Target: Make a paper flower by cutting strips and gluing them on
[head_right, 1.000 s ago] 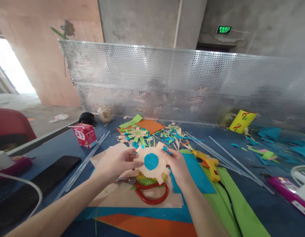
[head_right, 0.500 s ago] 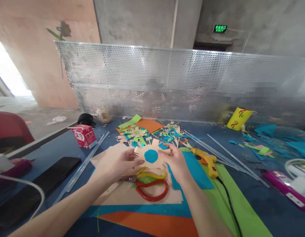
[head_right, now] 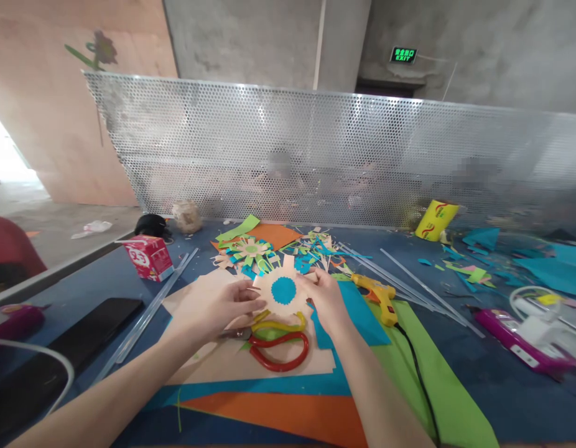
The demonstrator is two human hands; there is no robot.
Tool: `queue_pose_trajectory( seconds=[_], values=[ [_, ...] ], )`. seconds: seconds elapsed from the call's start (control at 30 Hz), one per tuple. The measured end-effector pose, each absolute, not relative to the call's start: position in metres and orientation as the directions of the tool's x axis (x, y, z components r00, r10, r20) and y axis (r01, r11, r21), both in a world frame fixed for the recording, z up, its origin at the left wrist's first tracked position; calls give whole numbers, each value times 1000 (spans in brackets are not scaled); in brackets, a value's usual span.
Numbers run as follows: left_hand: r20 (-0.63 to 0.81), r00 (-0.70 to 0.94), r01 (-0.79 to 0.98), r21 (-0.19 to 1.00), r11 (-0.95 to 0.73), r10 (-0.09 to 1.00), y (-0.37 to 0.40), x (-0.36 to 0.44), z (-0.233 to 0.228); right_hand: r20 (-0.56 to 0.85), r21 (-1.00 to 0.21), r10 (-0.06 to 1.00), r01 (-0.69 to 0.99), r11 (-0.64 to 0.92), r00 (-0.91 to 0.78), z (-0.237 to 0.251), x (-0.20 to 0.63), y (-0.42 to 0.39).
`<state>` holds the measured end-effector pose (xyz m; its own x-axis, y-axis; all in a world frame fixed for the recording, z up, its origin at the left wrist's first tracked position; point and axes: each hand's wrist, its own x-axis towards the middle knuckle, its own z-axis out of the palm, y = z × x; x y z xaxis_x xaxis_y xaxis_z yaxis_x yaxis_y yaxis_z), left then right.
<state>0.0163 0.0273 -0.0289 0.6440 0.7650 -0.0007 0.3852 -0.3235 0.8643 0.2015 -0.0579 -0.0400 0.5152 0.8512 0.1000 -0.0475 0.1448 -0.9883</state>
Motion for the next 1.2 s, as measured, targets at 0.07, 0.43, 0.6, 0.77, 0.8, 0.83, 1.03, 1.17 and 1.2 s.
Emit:
queue_pose_trajectory(
  seconds=[0.07, 0.43, 0.6, 0.77, 0.8, 0.83, 1.03, 1.17, 1.2],
  values=[
    [27, 654, 383, 850, -361, 756, 28, 15, -27, 95, -988, 859, -56, 142, 503, -38, 201, -59],
    [102, 576, 375, 849, -372, 811, 36, 19, -35, 48, -989, 893, -102, 105, 447, -27, 192, -64],
    [105, 562, 356, 865, -354, 821, 38, 19, -37, 92, -996, 895, 37, 84, 436, -29, 194, -64],
    [79, 578, 372, 861, -348, 812, 37, 16, -33, 144, -990, 894, 67, 127, 424, -27, 193, -64],
    [73, 575, 382, 857, -346, 815, 36, 16, -31, 144, -990, 898, 58, 132, 416, -27, 193, -64],
    [70, 571, 396, 849, -350, 818, 34, 16, -28, 141, -990, 902, 49, 132, 409, -28, 194, -64],
    [137, 539, 464, 775, -429, 831, 28, 7, -14, 122, -992, 909, 27, 122, 398, -33, 196, -61],
    [171, 535, 413, 802, -432, 828, 32, 4, -16, 137, -990, 904, 39, 132, 405, -37, 198, -60],
    [176, 533, 407, 805, -433, 828, 34, 3, -17, 140, -990, 904, 42, 134, 404, -37, 199, -60]
  ],
)
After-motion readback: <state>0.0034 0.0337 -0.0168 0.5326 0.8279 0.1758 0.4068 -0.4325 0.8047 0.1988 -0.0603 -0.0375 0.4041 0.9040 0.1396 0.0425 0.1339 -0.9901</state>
